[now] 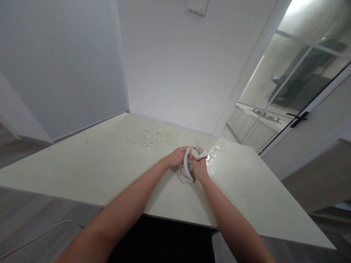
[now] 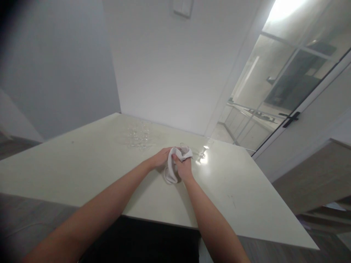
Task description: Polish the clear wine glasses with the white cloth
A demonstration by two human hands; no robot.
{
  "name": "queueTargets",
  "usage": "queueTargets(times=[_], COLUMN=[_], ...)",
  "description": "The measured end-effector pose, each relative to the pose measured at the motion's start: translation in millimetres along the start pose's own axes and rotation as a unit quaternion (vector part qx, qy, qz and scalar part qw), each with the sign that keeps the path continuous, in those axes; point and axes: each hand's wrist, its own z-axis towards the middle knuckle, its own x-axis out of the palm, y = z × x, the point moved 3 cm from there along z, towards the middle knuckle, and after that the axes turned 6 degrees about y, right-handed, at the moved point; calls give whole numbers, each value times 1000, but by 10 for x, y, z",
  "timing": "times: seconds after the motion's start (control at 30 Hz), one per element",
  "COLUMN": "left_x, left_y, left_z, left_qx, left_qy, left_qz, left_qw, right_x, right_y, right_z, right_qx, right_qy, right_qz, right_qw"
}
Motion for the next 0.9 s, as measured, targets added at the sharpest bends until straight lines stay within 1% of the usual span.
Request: queueTargets(times=[0.07,0.13,0.3,0.4,0.5,0.57,0.63,0.67,0.7,0.77,0.8,0.83,0.9], left_x=[21,28,33,19,-16,-50,-80,-87,-88,-71,-59,-49,-41], left_y=[29,27,-73,-133,-146,-147,-146,-142,-134,-114,-107,-103,-104], left_z=[26,45,38,19,11,12,16,19,22,28,30,33,40], left_qx=[6,16,35,38,10,0,1,1,-3,-22,-33,-40,-44], left_qy=[5,5,1,-47,-104,-133,-145,-140,-129,-97,-86,-81,-94], left_qz=[-10,8,54,46,0,-19,-40,-62,-94,-168,-198,-219,-227], left_qw=[1000,1000,998,997,995,991,989,988,987,981,976,972,968], right_x=[-9,-11,3,23,78,113,126,130,137,158,167,170,151], right_y=[-10,-11,10,4,-16,-28,-44,-58,-74,-101,-109,-114,-125], right_z=[8,12,12,15,11,-4,-32,-52,-77,-128,-145,-149,-115], right_qx=[-3,-7,-30,-28,-14,-4,23,54,93,172,196,205,178], right_qy=[-11,-9,37,55,89,109,117,127,145,197,217,223,187], right_qz=[5,-5,-39,-40,-6,15,33,47,64,101,116,125,119], right_qw=[1000,1000,998,997,996,994,992,989,983,960,949,945,959])
